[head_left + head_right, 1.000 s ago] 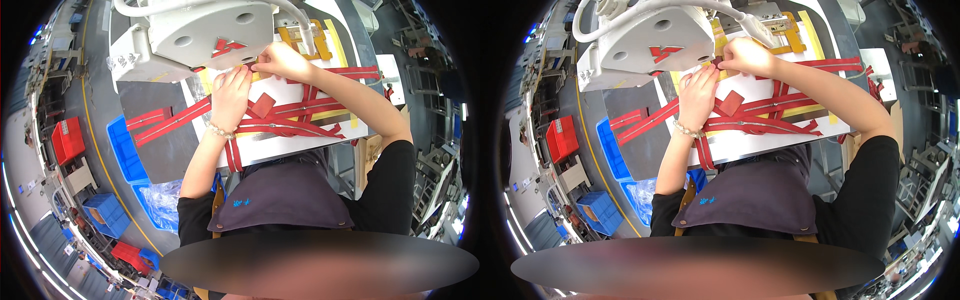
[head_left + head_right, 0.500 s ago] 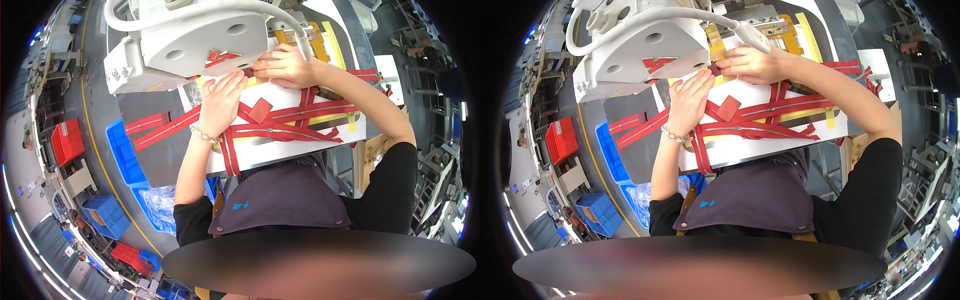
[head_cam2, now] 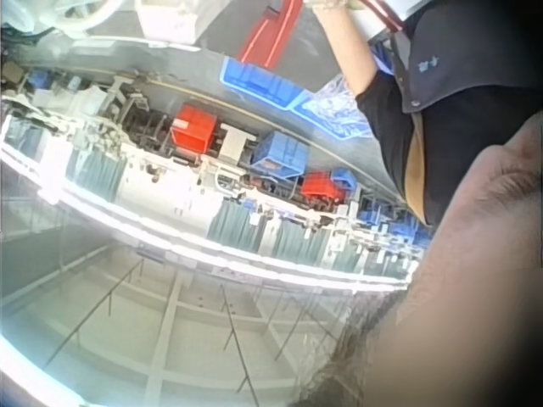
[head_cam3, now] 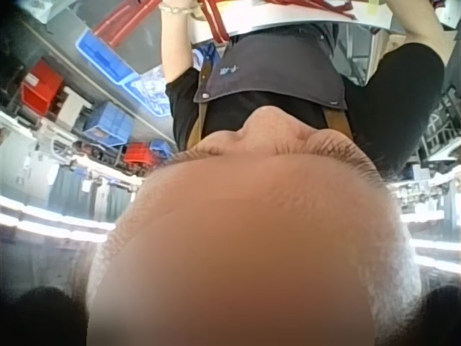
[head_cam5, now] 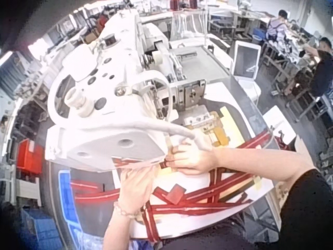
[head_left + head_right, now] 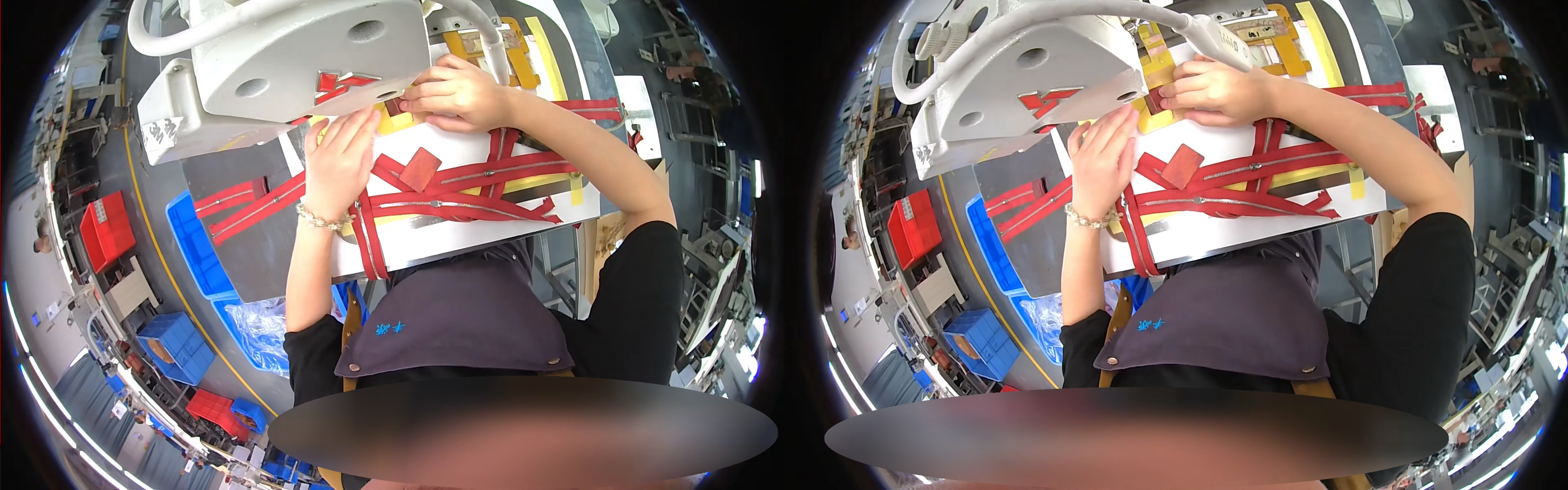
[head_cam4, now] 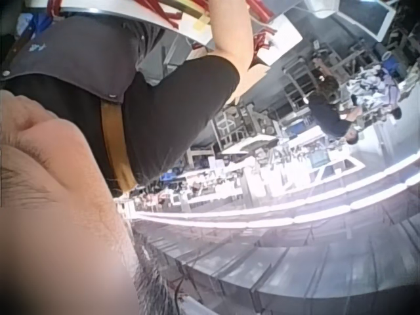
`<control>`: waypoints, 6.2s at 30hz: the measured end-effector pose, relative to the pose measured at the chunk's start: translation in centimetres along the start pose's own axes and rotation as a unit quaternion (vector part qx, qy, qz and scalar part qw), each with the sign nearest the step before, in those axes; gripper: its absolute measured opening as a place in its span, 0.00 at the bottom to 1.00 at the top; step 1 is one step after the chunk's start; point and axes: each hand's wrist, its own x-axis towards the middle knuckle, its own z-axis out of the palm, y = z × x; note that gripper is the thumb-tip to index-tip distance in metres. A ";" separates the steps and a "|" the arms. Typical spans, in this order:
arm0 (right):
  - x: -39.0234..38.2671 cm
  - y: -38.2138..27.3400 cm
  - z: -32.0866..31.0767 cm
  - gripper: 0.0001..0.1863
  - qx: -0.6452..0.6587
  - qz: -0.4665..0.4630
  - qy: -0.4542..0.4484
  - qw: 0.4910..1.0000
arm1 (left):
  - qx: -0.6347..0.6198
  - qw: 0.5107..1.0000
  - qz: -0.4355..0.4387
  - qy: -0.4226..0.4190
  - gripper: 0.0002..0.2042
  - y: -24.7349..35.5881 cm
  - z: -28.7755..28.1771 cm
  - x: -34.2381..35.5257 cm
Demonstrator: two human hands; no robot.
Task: The recorder uses an industrial sewing machine to attach zippers or small fabric tabs to leather/fabric components.
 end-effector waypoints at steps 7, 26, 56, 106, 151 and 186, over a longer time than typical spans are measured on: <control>-0.1 0.0 0.0 0.20 0.034 -0.008 0.016 0.999 | 0.031 1.000 0.003 0.000 0.12 -3.5 -0.7 -0.4; 0.4 -1.5 -0.5 0.15 0.008 0.050 -0.005 0.999 | -0.014 0.974 -0.215 -0.067 0.31 1.7 -3.2 -5.4; -6.0 -12.7 -4.9 0.07 0.030 0.324 0.017 0.945 | -0.230 0.969 0.003 -0.090 0.20 3.4 -2.1 -1.9; -0.8 2.3 -9.1 0.21 0.319 0.506 -0.114 0.793 | 0.048 0.996 -0.055 -0.057 0.33 8.5 2.8 3.0; -1.4 -3.8 -5.6 0.23 0.059 0.258 -0.016 0.964 | -0.108 0.989 0.082 -0.065 0.21 5.9 1.9 0.9; -2.8 -2.9 -2.7 0.24 0.036 0.265 -0.020 0.963 | -0.018 0.996 0.085 -0.001 0.22 4.8 0.3 1.3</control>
